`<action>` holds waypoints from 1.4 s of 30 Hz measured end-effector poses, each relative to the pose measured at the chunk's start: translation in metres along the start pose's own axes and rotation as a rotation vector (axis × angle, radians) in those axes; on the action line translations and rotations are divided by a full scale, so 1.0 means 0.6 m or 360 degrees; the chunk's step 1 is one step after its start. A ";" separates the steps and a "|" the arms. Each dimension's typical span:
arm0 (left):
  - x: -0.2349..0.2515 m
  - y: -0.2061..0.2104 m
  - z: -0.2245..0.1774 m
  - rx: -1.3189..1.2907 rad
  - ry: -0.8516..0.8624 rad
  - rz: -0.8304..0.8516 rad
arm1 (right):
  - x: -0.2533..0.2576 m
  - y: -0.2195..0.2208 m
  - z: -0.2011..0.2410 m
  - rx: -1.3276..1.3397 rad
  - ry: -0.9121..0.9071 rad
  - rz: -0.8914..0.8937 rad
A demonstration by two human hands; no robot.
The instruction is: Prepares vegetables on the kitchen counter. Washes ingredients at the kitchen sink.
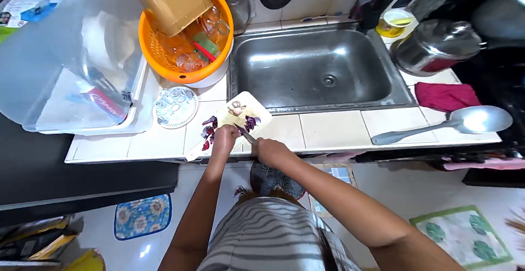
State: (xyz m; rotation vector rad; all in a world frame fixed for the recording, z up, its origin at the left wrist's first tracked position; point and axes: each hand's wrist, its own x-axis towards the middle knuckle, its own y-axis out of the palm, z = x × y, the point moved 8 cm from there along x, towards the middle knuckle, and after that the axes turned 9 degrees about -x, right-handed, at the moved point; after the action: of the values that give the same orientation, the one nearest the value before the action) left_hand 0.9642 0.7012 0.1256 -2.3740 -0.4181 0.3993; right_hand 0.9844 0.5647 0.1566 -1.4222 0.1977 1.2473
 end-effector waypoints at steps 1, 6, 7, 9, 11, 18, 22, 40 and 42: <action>0.000 0.000 0.001 -0.0002 0.0001 0.0004 | 0.007 0.004 0.000 -0.0001 0.0006 -0.0011; 0.002 0.003 0.004 -0.0006 0.0016 0.0004 | 0.039 0.018 0.009 0.0015 0.0048 -0.0106; 0.002 0.002 0.005 -0.0014 0.0014 -0.0003 | 0.040 0.018 0.010 0.0023 0.0041 -0.0117; 0.000 0.002 0.006 -0.0037 0.0016 -0.0020 | 0.040 0.017 0.007 0.0021 0.0020 -0.0110; 0.000 0.004 0.004 -0.0065 0.0056 -0.0066 | 0.037 0.016 -0.002 -0.0003 0.0029 -0.0104; 0.009 0.014 0.003 -0.0140 0.0126 -0.0093 | 0.039 0.003 -0.028 0.0032 0.0093 -0.0229; 0.007 0.009 0.009 -0.0203 0.0137 -0.0154 | 0.029 -0.004 -0.014 0.0012 0.0055 -0.0215; 0.011 0.010 0.012 -0.0220 0.0155 -0.0176 | 0.064 0.005 -0.003 -0.0150 0.0019 -0.0234; 0.009 0.008 0.013 -0.0244 0.0168 -0.0203 | 0.063 0.001 -0.006 -0.0116 0.0010 -0.0205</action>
State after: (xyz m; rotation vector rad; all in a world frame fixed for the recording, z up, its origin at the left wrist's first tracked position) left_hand 0.9671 0.7044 0.1158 -2.4862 -0.5652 0.1880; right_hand 1.0012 0.5813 0.1271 -1.4781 0.0641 1.1541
